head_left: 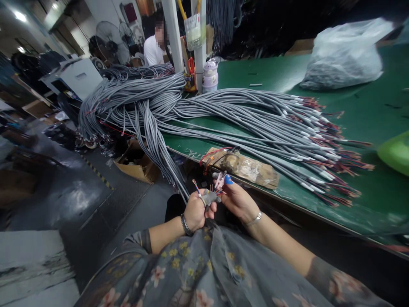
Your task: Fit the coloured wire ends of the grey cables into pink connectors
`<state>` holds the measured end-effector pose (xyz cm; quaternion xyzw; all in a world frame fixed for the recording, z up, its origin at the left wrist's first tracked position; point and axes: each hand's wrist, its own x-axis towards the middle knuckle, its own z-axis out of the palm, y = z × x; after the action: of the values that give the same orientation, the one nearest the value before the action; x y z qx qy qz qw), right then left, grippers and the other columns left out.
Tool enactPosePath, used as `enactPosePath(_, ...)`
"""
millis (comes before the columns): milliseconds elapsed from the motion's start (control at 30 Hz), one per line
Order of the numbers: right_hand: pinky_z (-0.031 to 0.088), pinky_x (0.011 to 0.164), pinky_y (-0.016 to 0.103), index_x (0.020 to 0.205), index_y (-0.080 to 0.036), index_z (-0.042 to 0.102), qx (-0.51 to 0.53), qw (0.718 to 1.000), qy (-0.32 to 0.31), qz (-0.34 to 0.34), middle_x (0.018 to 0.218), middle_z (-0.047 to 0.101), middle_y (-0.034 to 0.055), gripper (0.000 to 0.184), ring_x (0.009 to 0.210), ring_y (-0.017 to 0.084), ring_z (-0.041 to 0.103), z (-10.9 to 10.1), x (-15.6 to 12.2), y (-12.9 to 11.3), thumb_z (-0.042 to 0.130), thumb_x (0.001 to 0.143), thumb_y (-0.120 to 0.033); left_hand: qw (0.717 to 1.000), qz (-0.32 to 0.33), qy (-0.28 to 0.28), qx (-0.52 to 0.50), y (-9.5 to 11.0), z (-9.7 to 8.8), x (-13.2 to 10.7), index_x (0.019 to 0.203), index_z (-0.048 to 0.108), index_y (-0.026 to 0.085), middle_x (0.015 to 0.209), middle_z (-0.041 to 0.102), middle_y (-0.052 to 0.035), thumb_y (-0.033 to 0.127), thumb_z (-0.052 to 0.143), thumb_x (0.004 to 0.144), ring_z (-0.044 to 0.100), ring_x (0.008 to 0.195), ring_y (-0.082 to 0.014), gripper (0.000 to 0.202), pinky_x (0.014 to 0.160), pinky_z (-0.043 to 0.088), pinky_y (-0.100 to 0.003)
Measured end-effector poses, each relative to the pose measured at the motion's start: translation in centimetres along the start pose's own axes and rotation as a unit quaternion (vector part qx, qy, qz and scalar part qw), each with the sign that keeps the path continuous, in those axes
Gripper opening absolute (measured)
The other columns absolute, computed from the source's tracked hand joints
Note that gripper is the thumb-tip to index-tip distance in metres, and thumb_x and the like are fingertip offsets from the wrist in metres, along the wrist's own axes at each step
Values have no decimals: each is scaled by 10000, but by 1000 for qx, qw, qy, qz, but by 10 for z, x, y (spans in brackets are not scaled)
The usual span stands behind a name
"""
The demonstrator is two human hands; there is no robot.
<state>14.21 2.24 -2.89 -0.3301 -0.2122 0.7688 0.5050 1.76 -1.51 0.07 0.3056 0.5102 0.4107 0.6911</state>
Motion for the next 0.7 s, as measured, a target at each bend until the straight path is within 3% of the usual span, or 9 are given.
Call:
enactPosePath(200,460,602,296,726,-233,697,-16,1000,1,-6,641,629,0,318,591,158,539,2,-2,1,729,667,-544,1000,2,-14,22,-1,0,-1,604,513,165,431,503,45,543,689,567,374,278,-42,419,297,193,-191)
enactPosePath(333,456,557,272,731,-224,689,6,1000,-3,29,701,656,16,377,568,139,535,4,-6,-2,690,677,-597,1000,11,-18,23,-1,-2,-4,615,531,158,432,522,36,533,697,562,388,273,-48,413,289,179,-190)
enactPosePath(500,453,512,253,792,-216,692,7,999,-33,43,734,661,31,421,555,132,539,6,-8,-11,606,739,-624,999,29,-10,30,0,-4,-7,597,515,163,441,530,31,547,686,578,389,277,-46,420,294,188,-188)
enactPosePath(700,465,539,236,780,-195,696,-47,992,-88,76,692,648,21,391,579,120,554,-3,-18,-13,672,707,-579,997,44,-4,58,-3,-5,-6,591,504,169,449,533,31,562,685,594,408,290,-51,433,302,176,-186)
